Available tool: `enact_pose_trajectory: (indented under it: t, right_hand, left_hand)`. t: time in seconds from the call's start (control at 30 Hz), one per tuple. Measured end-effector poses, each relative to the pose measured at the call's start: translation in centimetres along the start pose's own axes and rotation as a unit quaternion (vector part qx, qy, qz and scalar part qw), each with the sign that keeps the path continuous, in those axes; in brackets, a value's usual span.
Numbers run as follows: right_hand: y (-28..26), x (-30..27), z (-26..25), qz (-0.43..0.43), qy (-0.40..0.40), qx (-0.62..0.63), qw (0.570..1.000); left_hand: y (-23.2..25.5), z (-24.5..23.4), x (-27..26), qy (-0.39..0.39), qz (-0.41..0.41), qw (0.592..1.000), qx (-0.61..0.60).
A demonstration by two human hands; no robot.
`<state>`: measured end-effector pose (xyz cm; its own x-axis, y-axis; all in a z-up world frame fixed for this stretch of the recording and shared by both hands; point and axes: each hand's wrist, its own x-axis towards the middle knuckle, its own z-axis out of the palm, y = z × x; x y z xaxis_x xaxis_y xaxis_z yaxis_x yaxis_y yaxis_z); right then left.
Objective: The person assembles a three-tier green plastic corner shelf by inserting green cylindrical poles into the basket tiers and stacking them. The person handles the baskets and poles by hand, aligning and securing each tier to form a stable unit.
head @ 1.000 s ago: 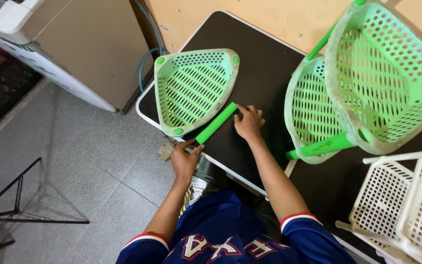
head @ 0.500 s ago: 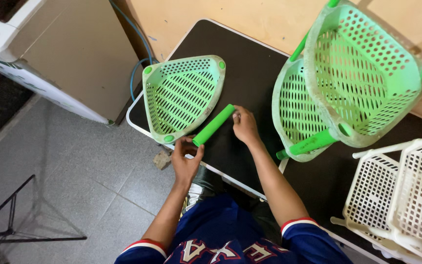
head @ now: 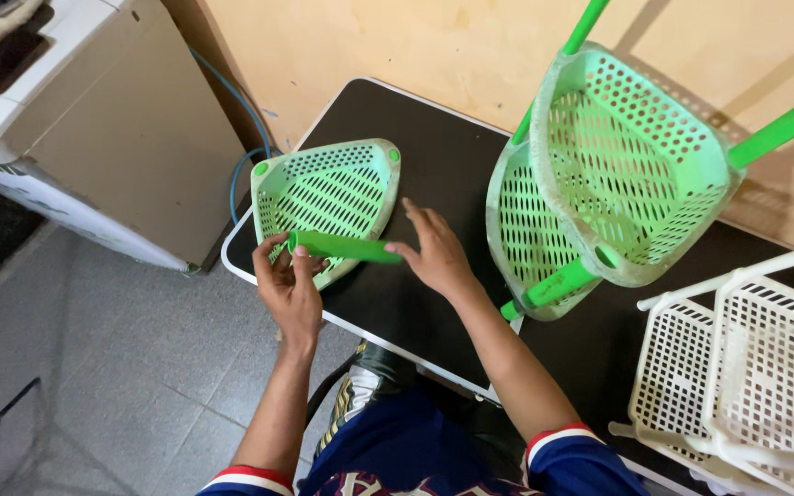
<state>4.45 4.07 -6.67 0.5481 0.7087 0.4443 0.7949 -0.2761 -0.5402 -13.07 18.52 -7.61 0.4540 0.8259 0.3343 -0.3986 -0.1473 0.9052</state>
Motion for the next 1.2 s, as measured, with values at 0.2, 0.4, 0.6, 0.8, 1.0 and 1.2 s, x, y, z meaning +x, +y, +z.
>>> enact_pose_trajectory:
  t: [0.2,0.4,0.6,0.8,1.0,1.2]
  right_hand:
    - [-2.0,0.5,-0.8,0.009,-0.183,0.222,0.958]
    - [-3.5,0.4,-3.8,0.053,-0.155,0.246,0.955]
    - [-4.7,-1.5,-10.3,0.054,0.009,0.269,0.962]
    - [-4.6,-6.2,-17.8,0.099,0.211,0.205,0.951]
    - [-3.1,-8.2,-23.9,0.097,0.327,0.260,0.904]
    - [-2.3,-8.3,-26.3,0.120,0.340,0.322,0.875]
  left_hand:
    - [1.8,1.7,1.6,-0.027,0.029,0.999,0.016]
    - [3.3,5.1,3.4,-0.076,0.000,0.995,-0.057]
    - [2.5,10.9,1.4,-0.218,-0.010,0.973,-0.080]
    - [1.0,17.6,-2.1,-0.348,-0.087,0.927,-0.105]
    - [-1.9,22.6,-4.9,-0.535,-0.144,0.832,0.004]
    - [-4.8,25.3,-7.6,-0.601,-0.158,0.761,-0.188]
